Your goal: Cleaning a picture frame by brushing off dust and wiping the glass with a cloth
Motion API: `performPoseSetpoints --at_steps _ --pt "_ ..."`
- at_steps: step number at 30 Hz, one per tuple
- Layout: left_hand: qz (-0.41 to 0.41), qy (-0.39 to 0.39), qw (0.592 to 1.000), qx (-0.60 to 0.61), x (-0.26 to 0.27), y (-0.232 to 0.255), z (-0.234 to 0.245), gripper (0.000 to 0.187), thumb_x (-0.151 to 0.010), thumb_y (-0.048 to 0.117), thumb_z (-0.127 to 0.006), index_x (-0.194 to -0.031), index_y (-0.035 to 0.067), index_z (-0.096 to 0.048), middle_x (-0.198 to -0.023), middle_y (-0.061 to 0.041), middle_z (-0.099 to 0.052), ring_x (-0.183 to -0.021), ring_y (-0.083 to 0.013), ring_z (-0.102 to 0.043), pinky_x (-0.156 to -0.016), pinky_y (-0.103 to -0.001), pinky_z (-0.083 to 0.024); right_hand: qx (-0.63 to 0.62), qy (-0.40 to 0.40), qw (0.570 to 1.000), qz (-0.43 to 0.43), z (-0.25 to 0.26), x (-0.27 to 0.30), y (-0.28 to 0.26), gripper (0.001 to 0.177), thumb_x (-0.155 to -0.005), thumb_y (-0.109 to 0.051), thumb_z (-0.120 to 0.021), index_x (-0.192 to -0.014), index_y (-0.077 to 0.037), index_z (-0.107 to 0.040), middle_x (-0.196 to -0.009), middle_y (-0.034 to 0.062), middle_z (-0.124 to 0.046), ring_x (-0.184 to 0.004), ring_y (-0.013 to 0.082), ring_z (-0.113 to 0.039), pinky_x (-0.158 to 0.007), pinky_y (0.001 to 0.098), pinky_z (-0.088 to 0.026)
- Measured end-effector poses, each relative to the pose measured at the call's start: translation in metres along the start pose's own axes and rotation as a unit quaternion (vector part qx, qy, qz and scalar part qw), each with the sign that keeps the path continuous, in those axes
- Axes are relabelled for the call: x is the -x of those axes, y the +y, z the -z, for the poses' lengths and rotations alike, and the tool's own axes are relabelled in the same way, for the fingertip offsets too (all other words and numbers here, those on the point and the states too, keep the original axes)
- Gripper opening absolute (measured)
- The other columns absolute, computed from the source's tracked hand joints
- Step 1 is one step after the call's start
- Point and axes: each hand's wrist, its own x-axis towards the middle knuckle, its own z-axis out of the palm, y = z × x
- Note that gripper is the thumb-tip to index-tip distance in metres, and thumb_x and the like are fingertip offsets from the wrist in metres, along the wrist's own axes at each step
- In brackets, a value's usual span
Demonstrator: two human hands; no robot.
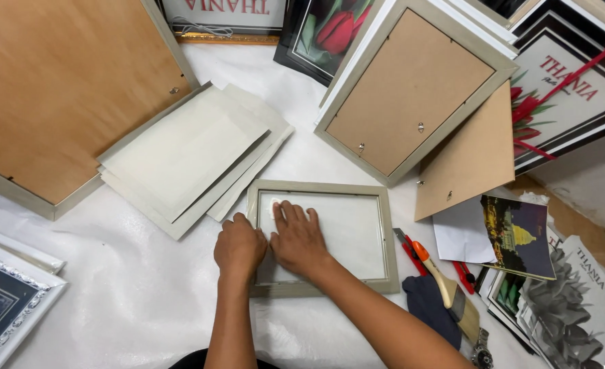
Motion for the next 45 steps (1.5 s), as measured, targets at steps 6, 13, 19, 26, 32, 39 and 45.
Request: performPoseSetpoints --at_steps 6,13,19,26,32,39,45 --pt "0.001 -0.017 1.000 0.005 0.009 0.008 0.010 0.039 -0.094 0.021 -0.060 -0.120 -0.007 -0.060 -0.109 -0.027 -0.064 -0.107 -0.0465 -0.068 -0.088 -0.053 -0.057 0.031 -0.032 0.988 -0.146 0.004 0.045 0.073 0.067 -0.098 -0.033 -0.042 -0.153 0.004 -0.041 -0.148 0.0208 -0.044 -0.136 0.0333 -0.043 -0.112 0.0551 -0.025" --pt "0.004 -0.017 1.000 0.000 -0.001 0.003 -0.002 0.036 -0.094 0.016 -0.059 -0.120 -0.008 -0.061 -0.108 -0.026 -0.064 -0.106 -0.0452 -0.067 -0.088 -0.051 -0.057 0.061 0.011 0.964 -0.260 -0.011 0.045 0.128 0.067 -0.092 -0.037 -0.038 -0.143 0.004 -0.055 -0.124 0.0152 -0.057 -0.120 0.0337 -0.056 -0.101 0.0531 -0.035" --pt "-0.001 -0.002 1.000 0.012 -0.009 -0.004 -0.017 0.035 -0.087 0.010 -0.062 -0.116 -0.009 -0.064 -0.103 -0.026 -0.064 -0.102 -0.0438 -0.067 -0.087 -0.051 -0.058 -0.041 0.102 0.962 -0.248 -0.027 0.010 0.049 0.057 -0.084 -0.022 -0.051 -0.130 0.010 -0.065 -0.117 0.0210 -0.059 -0.111 0.0414 -0.058 -0.088 0.0534 -0.046" --pt "-0.029 0.023 0.999 0.014 -0.010 -0.011 -0.017 0.045 -0.088 0.027 -0.066 -0.114 -0.009 -0.063 -0.103 -0.028 -0.064 -0.102 -0.0475 -0.067 -0.086 -0.056 -0.058 -0.071 0.079 0.994 -0.032 -0.014 -0.016 -0.029 0.058 -0.086 -0.009 -0.057 -0.141 0.011 -0.053 -0.122 0.0177 -0.052 -0.117 0.0376 -0.050 -0.097 0.0502 -0.040" --pt "-0.016 -0.005 1.000 0.003 -0.002 -0.002 -0.003 0.038 -0.084 0.010 -0.058 -0.117 -0.009 -0.062 -0.107 -0.027 -0.065 -0.104 -0.0456 -0.067 -0.089 -0.052 -0.057 0.035 0.086 0.996 0.000 -0.023 0.010 0.021 0.053 -0.094 -0.024 -0.049 -0.140 -0.001 -0.058 -0.124 0.0117 -0.056 -0.115 0.0317 -0.053 -0.099 0.0548 -0.034" --pt "-0.009 -0.017 1.000 0.010 0.005 0.003 0.005 0.037 -0.084 0.002 -0.055 -0.118 -0.010 -0.063 -0.107 -0.027 -0.065 -0.103 -0.0446 -0.068 -0.088 -0.049 -0.058 0.122 0.035 0.974 -0.190 -0.008 0.069 0.103 0.052 -0.100 -0.034 -0.039 -0.140 -0.012 -0.062 -0.129 0.0046 -0.061 -0.125 0.0272 -0.053 -0.104 0.0515 -0.035" --pt "-0.005 -0.015 0.999 0.033 0.013 0.012 0.016 0.036 -0.082 -0.003 -0.055 -0.116 -0.011 -0.064 -0.106 -0.028 -0.065 -0.103 -0.0435 -0.067 -0.089 -0.048 -0.057 0.040 0.036 0.954 -0.297 -0.013 0.072 0.126 0.056 -0.098 -0.033 -0.039 -0.143 -0.008 -0.061 -0.131 0.0085 -0.061 -0.128 0.0300 -0.052 -0.104 0.0512 -0.036"
